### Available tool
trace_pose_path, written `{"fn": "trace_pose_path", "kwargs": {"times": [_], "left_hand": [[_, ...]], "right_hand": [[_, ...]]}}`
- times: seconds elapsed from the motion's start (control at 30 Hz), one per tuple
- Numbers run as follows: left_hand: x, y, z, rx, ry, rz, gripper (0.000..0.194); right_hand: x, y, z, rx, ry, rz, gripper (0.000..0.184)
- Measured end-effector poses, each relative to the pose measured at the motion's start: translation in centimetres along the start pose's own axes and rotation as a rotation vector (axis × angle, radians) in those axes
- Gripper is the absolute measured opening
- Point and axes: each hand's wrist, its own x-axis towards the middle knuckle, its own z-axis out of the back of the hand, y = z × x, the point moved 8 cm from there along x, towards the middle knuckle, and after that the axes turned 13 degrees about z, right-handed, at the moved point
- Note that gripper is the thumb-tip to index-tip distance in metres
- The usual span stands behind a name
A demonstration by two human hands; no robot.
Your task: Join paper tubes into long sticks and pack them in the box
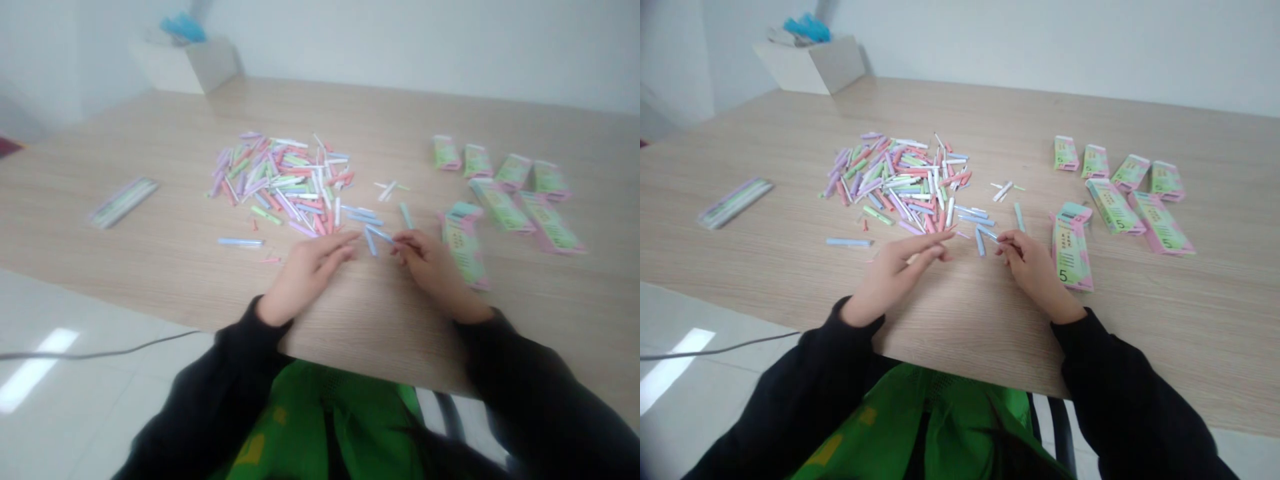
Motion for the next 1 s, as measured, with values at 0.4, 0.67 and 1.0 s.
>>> {"fn": "trace_pose_path", "kwargs": {"times": [0.4, 0.67, 1.0], "left_hand": [[-4.0, 6.6, 8.4, 0.007, -0.216, 0.291, 0.029], [-4.6, 6.6, 15.0, 0.554, -0.51, 0.113, 0.032], [-4.9, 9.9, 13.3, 0.848, -0.411, 0.091, 0.036]], "right_hand": [[1.6, 7.3, -7.9, 0.278, 0.231, 0.12, 0.022], [1.5, 7.0, -9.6, 0.677, 0.151, -0.127, 0.016], [1.7, 6.6, -8.3, 0.304, 0.163, -0.014, 0.01]]}}
